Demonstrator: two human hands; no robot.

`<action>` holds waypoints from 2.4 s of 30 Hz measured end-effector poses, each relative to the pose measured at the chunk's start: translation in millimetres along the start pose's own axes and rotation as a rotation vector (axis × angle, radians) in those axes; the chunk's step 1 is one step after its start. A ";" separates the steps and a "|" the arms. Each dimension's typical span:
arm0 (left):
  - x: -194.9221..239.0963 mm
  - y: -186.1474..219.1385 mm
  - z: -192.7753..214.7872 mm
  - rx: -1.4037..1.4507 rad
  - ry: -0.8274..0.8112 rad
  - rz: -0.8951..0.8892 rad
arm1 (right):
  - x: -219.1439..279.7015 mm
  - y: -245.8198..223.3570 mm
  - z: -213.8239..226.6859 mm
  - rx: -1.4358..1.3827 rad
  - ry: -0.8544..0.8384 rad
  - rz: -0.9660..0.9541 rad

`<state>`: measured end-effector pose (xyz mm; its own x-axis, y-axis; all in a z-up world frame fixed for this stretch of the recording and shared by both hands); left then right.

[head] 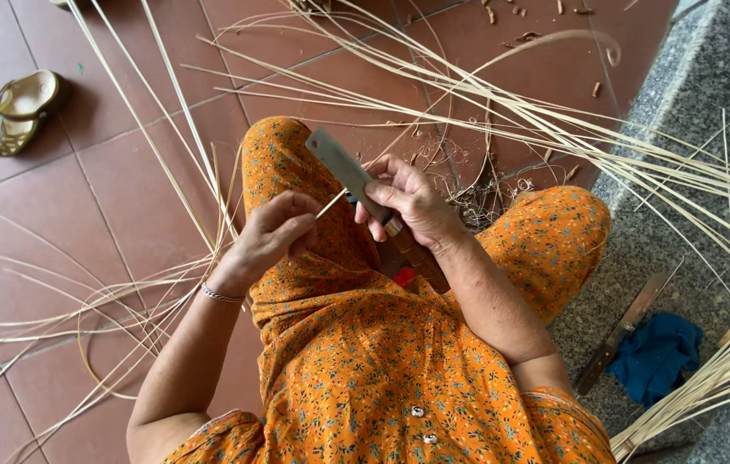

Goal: The person sits on a tiled floor and uses a knife to split long bamboo strips into thinner strands. The person repeatedly pulls the strips through the blade, separating them and discarding the resulting shavings onto the floor.

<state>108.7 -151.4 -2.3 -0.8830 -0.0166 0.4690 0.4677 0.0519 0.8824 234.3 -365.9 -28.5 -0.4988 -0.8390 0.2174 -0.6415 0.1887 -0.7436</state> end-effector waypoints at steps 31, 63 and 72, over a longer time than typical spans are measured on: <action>19.0 -42.4 -5.8 0.696 -0.196 0.202 | 26.2 -9.0 17.0 -0.008 0.019 0.057; 4.5 -17.3 -31.2 0.290 -0.172 0.127 | 28.6 16.7 18.0 -0.069 -0.007 -0.077; 21.3 -22.4 -16.0 0.400 -0.184 0.160 | 26.3 9.6 37.7 -0.431 -0.050 -0.045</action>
<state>80.0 -168.9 -11.5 -0.8104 0.1986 0.5512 0.5784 0.4207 0.6989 237.1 -405.4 -53.7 -0.4425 -0.8730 0.2050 -0.8522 0.3381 -0.3994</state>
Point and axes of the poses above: each hand's wrist, its own x-axis away from the middle knuckle, its own z-axis out of the back of the hand, y = z × x, the point moved 2 cm from there along -x, towards the middle knuckle
